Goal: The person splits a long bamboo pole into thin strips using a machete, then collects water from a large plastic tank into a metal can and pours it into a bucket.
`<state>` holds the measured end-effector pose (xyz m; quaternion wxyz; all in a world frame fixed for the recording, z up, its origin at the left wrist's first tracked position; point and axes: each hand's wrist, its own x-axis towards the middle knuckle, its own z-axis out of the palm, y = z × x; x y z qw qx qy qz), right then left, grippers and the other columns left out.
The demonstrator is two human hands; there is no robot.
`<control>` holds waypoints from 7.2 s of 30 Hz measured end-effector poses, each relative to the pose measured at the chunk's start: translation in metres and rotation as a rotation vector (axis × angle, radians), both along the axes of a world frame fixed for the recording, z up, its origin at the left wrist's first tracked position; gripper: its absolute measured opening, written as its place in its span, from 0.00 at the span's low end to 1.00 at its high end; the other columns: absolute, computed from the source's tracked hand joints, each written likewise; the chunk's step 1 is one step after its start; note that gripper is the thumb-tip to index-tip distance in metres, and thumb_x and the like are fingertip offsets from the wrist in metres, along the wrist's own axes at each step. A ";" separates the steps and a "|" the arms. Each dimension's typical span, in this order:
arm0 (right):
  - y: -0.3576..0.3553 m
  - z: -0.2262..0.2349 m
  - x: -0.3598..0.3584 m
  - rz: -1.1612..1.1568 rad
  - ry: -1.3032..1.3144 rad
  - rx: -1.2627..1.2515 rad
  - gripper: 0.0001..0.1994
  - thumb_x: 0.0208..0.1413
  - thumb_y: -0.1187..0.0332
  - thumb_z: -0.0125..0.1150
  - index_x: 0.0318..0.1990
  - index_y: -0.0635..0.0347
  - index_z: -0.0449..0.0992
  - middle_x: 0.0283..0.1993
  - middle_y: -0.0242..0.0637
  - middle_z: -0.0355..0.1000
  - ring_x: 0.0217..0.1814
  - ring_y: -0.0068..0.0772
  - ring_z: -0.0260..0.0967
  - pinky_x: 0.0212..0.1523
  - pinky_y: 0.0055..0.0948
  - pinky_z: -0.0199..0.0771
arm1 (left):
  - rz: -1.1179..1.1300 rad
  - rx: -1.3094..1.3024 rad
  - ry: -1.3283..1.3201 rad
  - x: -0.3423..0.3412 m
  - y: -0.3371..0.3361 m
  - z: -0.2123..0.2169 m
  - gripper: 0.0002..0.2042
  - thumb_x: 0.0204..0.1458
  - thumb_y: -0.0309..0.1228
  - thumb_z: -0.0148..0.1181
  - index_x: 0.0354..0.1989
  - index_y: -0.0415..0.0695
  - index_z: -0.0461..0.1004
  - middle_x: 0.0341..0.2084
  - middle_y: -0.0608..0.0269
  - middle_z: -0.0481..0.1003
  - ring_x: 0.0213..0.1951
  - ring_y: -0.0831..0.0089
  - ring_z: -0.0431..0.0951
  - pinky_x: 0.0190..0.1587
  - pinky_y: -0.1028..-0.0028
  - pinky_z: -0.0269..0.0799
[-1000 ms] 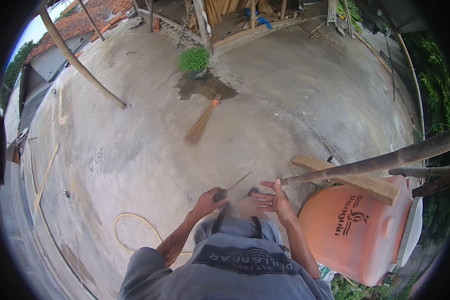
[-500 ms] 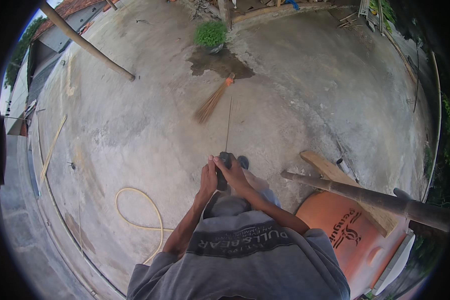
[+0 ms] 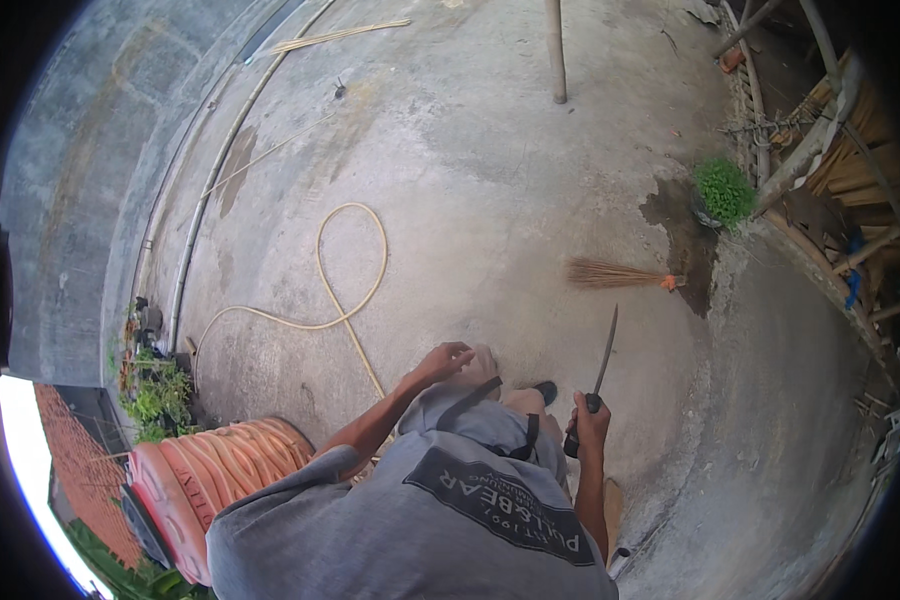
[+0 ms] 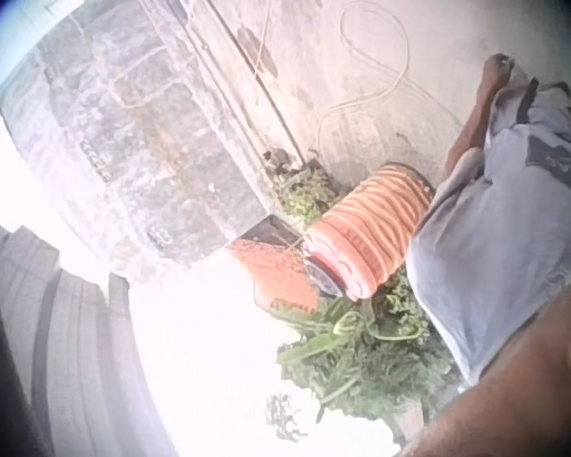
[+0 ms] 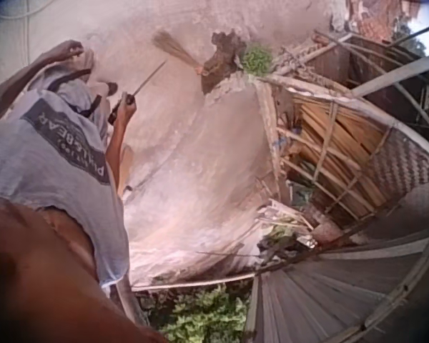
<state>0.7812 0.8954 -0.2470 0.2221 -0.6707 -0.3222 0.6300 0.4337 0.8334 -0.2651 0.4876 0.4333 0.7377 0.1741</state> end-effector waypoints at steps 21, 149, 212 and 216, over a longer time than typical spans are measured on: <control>0.197 -0.111 -0.256 0.888 -0.785 0.157 0.21 0.46 0.55 0.69 0.32 0.70 0.81 0.32 0.55 0.80 0.39 0.54 0.81 0.42 0.46 0.77 | 0.830 0.188 0.035 -0.268 0.002 -0.030 0.17 0.63 0.43 0.55 0.48 0.42 0.80 0.38 0.46 0.82 0.42 0.54 0.83 0.46 0.61 0.77; -0.206 -0.678 -3.220 2.736 -0.315 -0.113 0.24 0.50 0.58 0.76 0.54 0.52 0.79 0.47 0.31 0.77 0.53 0.29 0.70 0.49 0.33 0.69 | 2.616 -0.818 -0.671 -2.643 0.075 -0.252 0.49 0.48 0.60 0.65 0.74 0.47 0.50 0.52 0.44 0.72 0.46 0.44 0.80 0.44 0.53 0.79; -0.685 0.073 -2.885 2.948 1.756 1.181 0.09 0.48 0.65 0.68 0.31 0.56 0.73 0.29 0.39 0.74 0.32 0.49 0.76 0.32 0.46 0.74 | 3.070 0.804 0.355 -2.299 -0.587 0.120 0.18 0.67 0.45 0.54 0.32 0.42 0.73 0.17 0.75 0.63 0.21 0.83 0.60 0.24 0.77 0.53; -0.742 0.075 -2.852 2.869 1.516 1.362 0.11 0.48 0.62 0.68 0.31 0.58 0.75 0.28 0.42 0.75 0.32 0.50 0.77 0.34 0.46 0.74 | 2.989 0.785 0.477 -2.256 -0.640 0.123 0.17 0.67 0.44 0.54 0.33 0.42 0.75 0.19 0.77 0.62 0.22 0.84 0.59 0.24 0.75 0.52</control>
